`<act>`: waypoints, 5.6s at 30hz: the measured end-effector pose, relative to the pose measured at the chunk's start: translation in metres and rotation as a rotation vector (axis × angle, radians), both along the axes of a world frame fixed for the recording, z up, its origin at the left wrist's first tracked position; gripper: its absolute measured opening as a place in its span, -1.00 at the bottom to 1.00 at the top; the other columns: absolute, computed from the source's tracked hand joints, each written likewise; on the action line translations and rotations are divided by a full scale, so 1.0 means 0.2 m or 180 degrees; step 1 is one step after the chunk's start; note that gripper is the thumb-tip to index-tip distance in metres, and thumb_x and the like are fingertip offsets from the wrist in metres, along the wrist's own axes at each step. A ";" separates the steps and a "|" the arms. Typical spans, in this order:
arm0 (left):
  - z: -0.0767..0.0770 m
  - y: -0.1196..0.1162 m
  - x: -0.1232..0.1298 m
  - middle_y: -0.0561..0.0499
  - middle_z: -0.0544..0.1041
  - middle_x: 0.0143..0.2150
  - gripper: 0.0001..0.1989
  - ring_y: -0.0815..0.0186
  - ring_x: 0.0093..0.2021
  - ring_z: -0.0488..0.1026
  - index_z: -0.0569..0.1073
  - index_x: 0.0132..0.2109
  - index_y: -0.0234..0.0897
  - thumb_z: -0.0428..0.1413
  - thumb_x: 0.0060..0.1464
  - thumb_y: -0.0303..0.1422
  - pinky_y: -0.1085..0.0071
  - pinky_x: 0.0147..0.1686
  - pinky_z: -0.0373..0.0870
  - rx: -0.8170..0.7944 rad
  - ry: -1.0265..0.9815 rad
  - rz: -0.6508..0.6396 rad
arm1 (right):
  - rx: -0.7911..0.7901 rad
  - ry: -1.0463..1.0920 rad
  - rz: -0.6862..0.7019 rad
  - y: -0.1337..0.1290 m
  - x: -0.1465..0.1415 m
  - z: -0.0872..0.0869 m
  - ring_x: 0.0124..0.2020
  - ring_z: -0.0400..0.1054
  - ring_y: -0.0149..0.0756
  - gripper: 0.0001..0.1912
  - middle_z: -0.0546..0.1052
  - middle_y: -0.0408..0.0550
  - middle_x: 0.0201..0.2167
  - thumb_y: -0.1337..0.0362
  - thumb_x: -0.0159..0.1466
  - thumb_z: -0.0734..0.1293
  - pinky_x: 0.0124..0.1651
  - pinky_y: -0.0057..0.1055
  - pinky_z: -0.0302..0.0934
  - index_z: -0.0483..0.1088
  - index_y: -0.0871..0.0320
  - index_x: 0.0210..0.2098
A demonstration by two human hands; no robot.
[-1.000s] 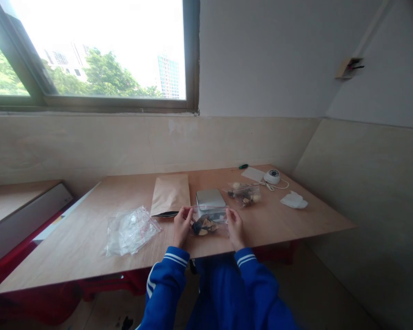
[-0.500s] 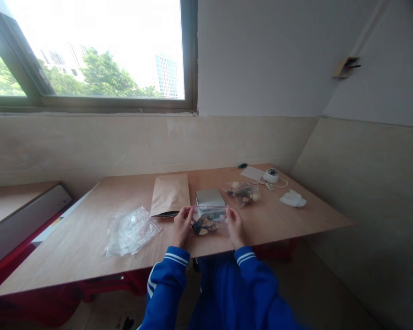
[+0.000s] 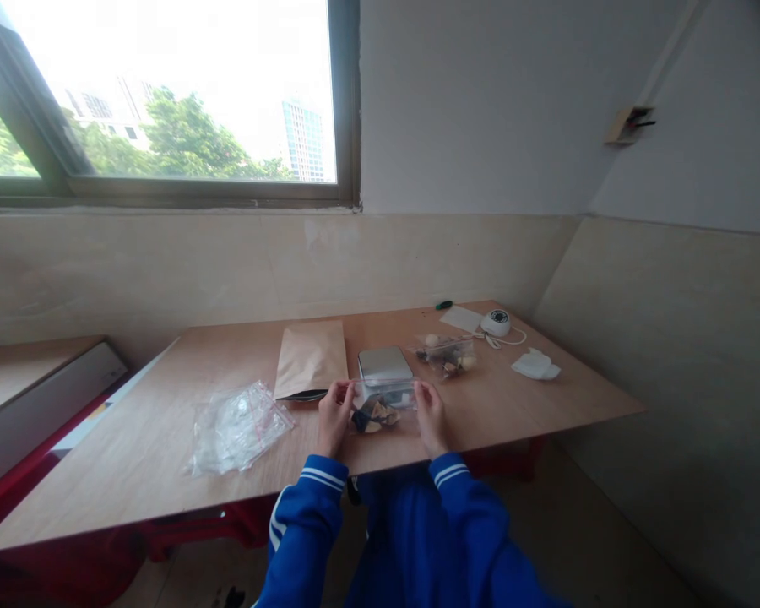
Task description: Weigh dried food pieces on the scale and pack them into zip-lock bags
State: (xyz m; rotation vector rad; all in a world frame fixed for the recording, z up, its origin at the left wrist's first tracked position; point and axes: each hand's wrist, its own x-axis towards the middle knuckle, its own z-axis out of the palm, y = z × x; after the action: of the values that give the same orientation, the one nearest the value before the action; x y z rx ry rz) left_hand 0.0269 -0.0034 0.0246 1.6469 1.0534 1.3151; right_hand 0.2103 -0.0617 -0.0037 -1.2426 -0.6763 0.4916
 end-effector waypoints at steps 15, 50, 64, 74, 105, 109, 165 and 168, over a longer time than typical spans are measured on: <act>-0.03 0.00 0.01 0.10 0.38 -0.46 -0.71 0.43 -0.54 0.32 0.34 -0.27 -0.26 0.08 0.05 -0.11 0.51 -0.54 0.26 -0.0037 -0.0200 -0.0189 | 0.0002 -0.0039 0.0389 -0.01 -0.02 0.02 -0.54 0.26 -0.39 -0.55 0.47 -0.13 -0.54 -0.07 0.05 0.37 -0.53 -0.50 0.11 0.46 0.20 -0.28; -0.03 0.02 0.01 0.01 0.51 -0.36 -0.71 0.31 -0.35 0.42 0.44 -0.27 -0.27 0.06 0.07 -0.12 0.44 -0.36 0.31 0.0062 -0.0066 -0.0057 | 0.0003 -0.0075 0.0307 -0.01 -0.01 0.00 -0.55 0.21 -0.39 -0.59 0.37 -0.20 -0.62 -0.04 0.06 0.38 -0.49 -0.49 0.09 0.46 0.19 -0.31; -0.03 0.01 0.01 0.02 0.47 -0.38 -0.70 0.33 -0.37 0.39 0.43 -0.27 -0.28 0.06 0.06 -0.11 0.44 -0.34 0.30 -0.0011 -0.0083 -0.0117 | -0.0055 -0.0051 0.0304 -0.01 -0.02 0.01 -0.54 0.25 -0.38 -0.59 0.43 -0.16 -0.56 -0.05 0.05 0.38 -0.50 -0.48 0.14 0.44 0.18 -0.33; -0.02 0.01 0.00 0.01 0.49 -0.27 -0.70 0.30 -0.27 0.42 0.40 -0.16 -0.25 0.08 0.06 -0.14 0.42 -0.25 0.33 -0.0175 -0.0277 -0.0454 | -0.0198 0.0071 0.0672 -0.01 -0.03 0.03 -0.59 0.26 -0.41 -0.59 0.46 -0.16 -0.55 -0.04 0.05 0.37 -0.54 -0.50 0.14 0.43 0.17 -0.31; -0.02 0.02 0.01 -0.03 0.55 -0.33 -0.66 0.30 -0.34 0.45 0.51 -0.28 -0.32 0.14 -0.02 -0.10 0.42 -0.33 0.35 -0.0154 -0.0166 -0.0401 | -0.0084 0.0075 0.0768 -0.01 -0.04 0.03 -0.31 0.45 -0.23 -0.62 0.57 -0.01 -0.38 0.02 0.04 0.40 -0.22 -0.34 0.31 0.47 0.20 -0.31; -0.02 0.02 0.01 -0.04 0.54 -0.32 -0.65 0.29 -0.32 0.45 0.50 -0.29 -0.32 0.13 -0.02 -0.09 0.42 -0.34 0.36 -0.0110 -0.0207 -0.0380 | -0.0049 0.0100 0.0860 -0.01 -0.04 0.04 -0.26 0.46 -0.22 -0.64 0.58 -0.01 -0.34 0.04 0.03 0.42 -0.17 -0.32 0.31 0.46 0.18 -0.30; 0.03 -0.02 0.00 0.02 0.51 -0.35 -0.71 0.39 -0.44 0.39 0.45 -0.27 -0.29 0.11 0.02 -0.13 0.49 -0.42 0.31 -0.0129 0.0294 -0.0834 | -0.0274 -0.0467 0.0914 -0.01 -0.04 0.02 -0.31 0.46 -0.17 -0.59 0.56 0.05 -0.40 -0.04 0.04 0.40 -0.20 -0.29 0.32 0.49 0.22 -0.40; 0.04 -0.02 0.00 0.00 0.52 -0.30 -0.68 0.40 -0.45 0.38 0.46 -0.20 -0.29 0.13 -0.01 -0.13 0.48 -0.42 0.31 -0.0144 0.0303 -0.0845 | -0.0212 -0.0340 0.1001 -0.01 -0.05 0.03 -0.33 0.46 -0.20 -0.63 0.56 0.01 -0.42 0.00 0.02 0.42 -0.22 -0.31 0.32 0.48 0.21 -0.41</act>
State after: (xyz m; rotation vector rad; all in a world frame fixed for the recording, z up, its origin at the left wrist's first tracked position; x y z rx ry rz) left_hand 0.0269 -0.0076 0.0318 1.7609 0.8764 1.0417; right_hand 0.2005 -0.0639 0.0022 -1.2366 -0.9600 0.7152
